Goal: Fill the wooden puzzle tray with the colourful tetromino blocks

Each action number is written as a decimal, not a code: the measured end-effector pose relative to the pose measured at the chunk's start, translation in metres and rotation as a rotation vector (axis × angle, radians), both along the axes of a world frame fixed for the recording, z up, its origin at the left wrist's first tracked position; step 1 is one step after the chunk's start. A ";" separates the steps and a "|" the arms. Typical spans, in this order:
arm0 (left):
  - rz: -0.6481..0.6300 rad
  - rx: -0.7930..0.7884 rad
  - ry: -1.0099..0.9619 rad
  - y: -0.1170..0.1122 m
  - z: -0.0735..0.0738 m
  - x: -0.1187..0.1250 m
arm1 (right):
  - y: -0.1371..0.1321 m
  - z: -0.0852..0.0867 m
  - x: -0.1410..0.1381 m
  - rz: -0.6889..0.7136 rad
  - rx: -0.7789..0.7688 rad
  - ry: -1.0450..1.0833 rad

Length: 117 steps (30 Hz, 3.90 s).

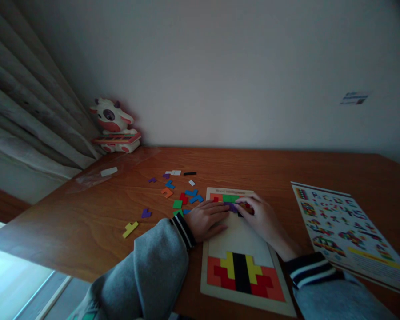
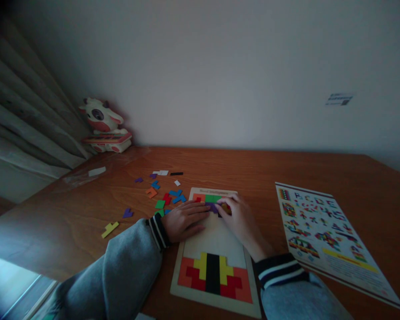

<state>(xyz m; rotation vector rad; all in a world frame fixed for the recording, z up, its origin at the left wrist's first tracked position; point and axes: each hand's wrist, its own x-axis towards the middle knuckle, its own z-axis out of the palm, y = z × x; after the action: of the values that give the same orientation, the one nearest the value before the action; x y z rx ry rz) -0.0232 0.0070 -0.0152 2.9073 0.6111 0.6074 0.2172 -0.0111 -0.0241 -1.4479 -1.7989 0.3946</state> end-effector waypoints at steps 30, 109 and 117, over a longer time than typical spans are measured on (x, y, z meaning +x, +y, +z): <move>0.034 -0.042 0.006 0.002 0.001 -0.001 | -0.002 0.001 0.020 0.104 0.051 -0.125; 0.182 0.159 -0.038 -0.046 0.010 -0.140 | -0.029 -0.005 0.048 0.011 0.278 -0.187; 0.265 0.148 0.049 -0.052 0.012 -0.138 | 0.014 -0.006 0.049 -0.061 0.281 -0.102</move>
<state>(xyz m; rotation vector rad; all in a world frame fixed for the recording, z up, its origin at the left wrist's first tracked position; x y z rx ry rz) -0.1609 -0.0450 -0.0031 3.0086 1.0109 0.6369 0.2661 0.0029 -0.0299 -1.3405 -1.8024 0.0337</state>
